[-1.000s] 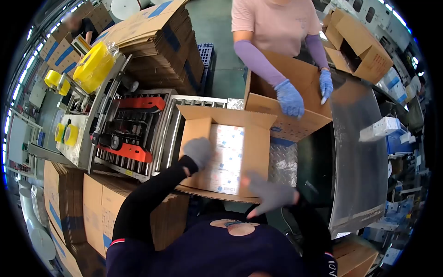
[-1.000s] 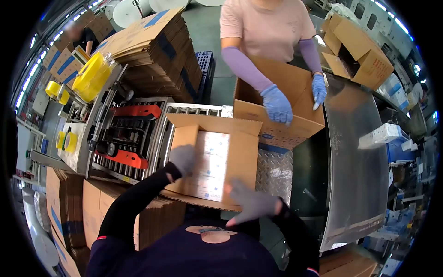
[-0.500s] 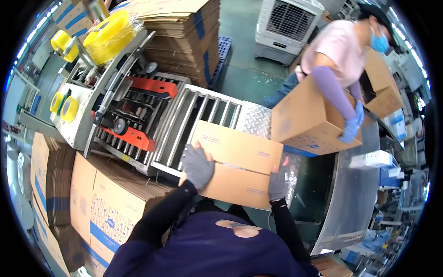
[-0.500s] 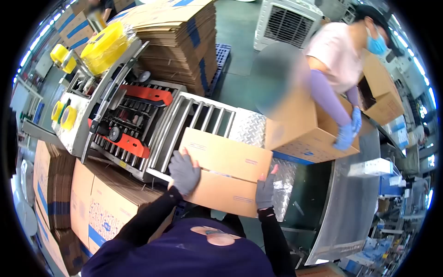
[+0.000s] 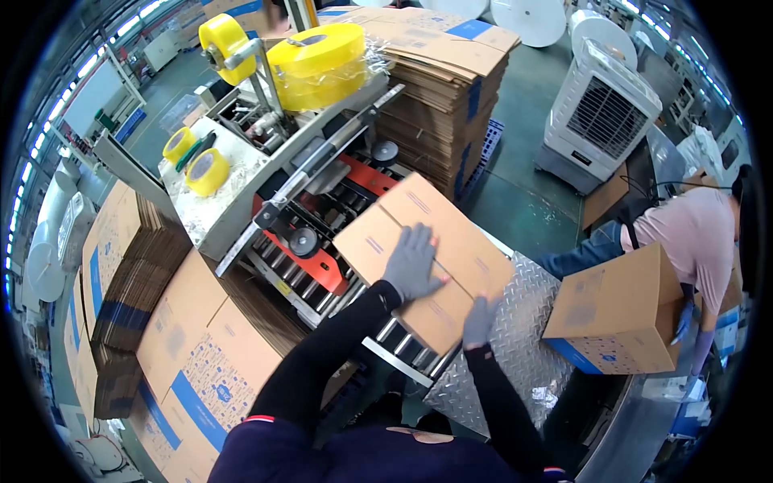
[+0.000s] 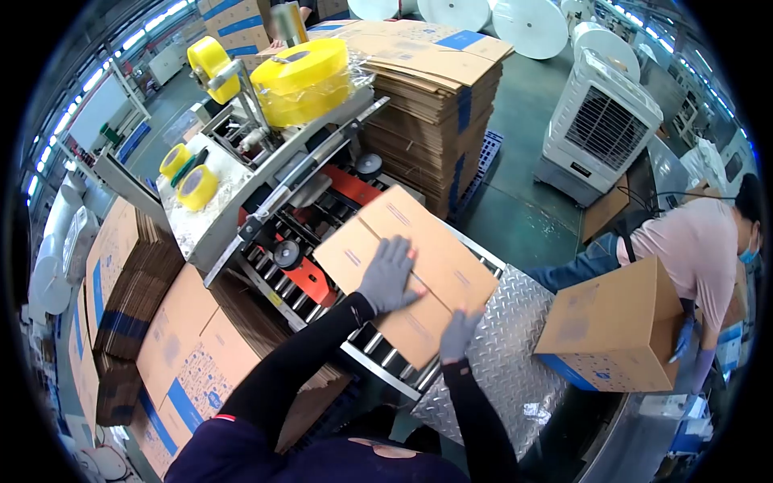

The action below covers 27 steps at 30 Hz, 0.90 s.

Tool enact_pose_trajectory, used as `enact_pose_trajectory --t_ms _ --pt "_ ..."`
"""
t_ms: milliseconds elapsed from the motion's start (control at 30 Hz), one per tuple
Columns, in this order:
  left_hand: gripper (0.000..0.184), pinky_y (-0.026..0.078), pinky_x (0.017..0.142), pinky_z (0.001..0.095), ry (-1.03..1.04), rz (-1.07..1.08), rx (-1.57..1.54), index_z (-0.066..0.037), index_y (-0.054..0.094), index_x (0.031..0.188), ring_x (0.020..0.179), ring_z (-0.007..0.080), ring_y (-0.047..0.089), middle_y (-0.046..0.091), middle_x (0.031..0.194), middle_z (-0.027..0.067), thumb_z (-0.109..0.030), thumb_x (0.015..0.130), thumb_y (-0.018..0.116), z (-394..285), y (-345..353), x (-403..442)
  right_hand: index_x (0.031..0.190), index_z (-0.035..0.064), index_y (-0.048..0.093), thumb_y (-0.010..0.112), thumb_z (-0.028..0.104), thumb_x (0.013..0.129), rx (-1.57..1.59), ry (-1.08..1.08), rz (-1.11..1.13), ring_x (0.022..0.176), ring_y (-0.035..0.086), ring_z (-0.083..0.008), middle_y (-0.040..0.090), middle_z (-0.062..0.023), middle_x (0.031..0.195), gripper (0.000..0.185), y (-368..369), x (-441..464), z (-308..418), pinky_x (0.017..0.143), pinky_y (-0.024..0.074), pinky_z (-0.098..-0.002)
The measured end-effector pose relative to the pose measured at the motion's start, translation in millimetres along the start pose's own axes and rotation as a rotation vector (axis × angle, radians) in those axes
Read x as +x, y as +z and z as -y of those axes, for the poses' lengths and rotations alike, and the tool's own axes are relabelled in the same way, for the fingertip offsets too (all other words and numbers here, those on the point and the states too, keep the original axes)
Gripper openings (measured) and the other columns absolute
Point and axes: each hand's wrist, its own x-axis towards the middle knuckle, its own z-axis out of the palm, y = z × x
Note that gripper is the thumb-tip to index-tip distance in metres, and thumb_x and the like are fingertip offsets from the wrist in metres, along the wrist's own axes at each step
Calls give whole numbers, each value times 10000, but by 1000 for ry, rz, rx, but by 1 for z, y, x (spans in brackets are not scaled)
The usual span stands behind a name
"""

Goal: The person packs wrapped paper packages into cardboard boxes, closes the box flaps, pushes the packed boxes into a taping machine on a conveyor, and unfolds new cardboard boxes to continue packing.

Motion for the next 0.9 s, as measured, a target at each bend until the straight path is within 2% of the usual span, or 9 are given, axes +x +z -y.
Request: enact_pose_trajectory --t_ms 333,467,533,600,667,700,733,800,900 --pt "1007 121 1206 549 -319 -194 15 129 329 1458 1450 479 224 316 1514 341 -679 879 493 90 13 -2 1500 -145 90 565 318 972 -346 -211 217 1324 433 -450 340 -385 1460 848 160 77 14 1108 363 -434" --pt "973 172 1158 620 -281 -369 -185 95 268 1477 1418 534 228 273 1510 358 -525 852 682 27 -7 -155 1534 -94 60 520 365 1017 -83 -11 521 1383 401 -400 335 -373 1486 831 99 28 83 1137 319 -408" --pt "1130 198 1148 597 -519 -224 -198 26 262 1491 1391 500 246 280 1494 324 -533 690 831 12 -43 -265 1547 -73 36 516 361 1025 -295 -412 618 1396 391 -400 340 -355 1496 832 38 5 43 1148 309 -409" --pt "1329 123 1170 615 -989 71 -90 135 227 1449 1425 513 195 229 1515 354 -698 591 805 -2 -41 -375 1546 -76 57 543 386 1008 -447 -274 726 1382 404 -428 370 -343 1488 860 -30 -40 -12 1140 325 -410" --pt "1415 45 1178 640 -888 282 112 165 210 1462 1491 501 41 139 1558 370 -768 554 762 -35 -33 -461 1541 -66 138 491 482 1004 -846 -216 1195 1329 463 -439 428 -376 1425 845 -124 -39 -169 1061 410 -446" --pt "1228 96 1176 636 -904 269 142 165 274 1434 1456 501 133 227 1522 349 -637 643 762 -49 -38 -462 1113 5 612 553 330 955 -1006 -272 1116 1053 585 -505 584 -347 1119 366 -154 -73 -162 943 454 -538" --pt "1042 148 1173 631 -924 262 170 164 338 1406 1420 501 224 314 1486 328 -507 731 761 -69 -45 -465 1383 -83 438 460 552 989 -1271 -251 1519 1189 585 -432 565 -332 1289 748 -208 -59 -294 963 471 -513" --pt "816 225 1159 597 -832 165 353 153 383 1380 1379 488 304 382 1444 313 -316 791 697 -72 -5 -496 1341 -55 483 492 562 965 -1191 -44 1589 1142 614 -430 590 -311 1275 722 -250 -116 -192 968 476 -497" --pt "542 394 1071 444 -722 65 455 108 473 1332 1237 395 482 531 1299 266 -53 821 561 -77 -20 -494 1381 37 498 553 408 964 -1078 126 1447 935 672 -397 665 -259 1116 561 -347 -139 -222 872 498 -466"
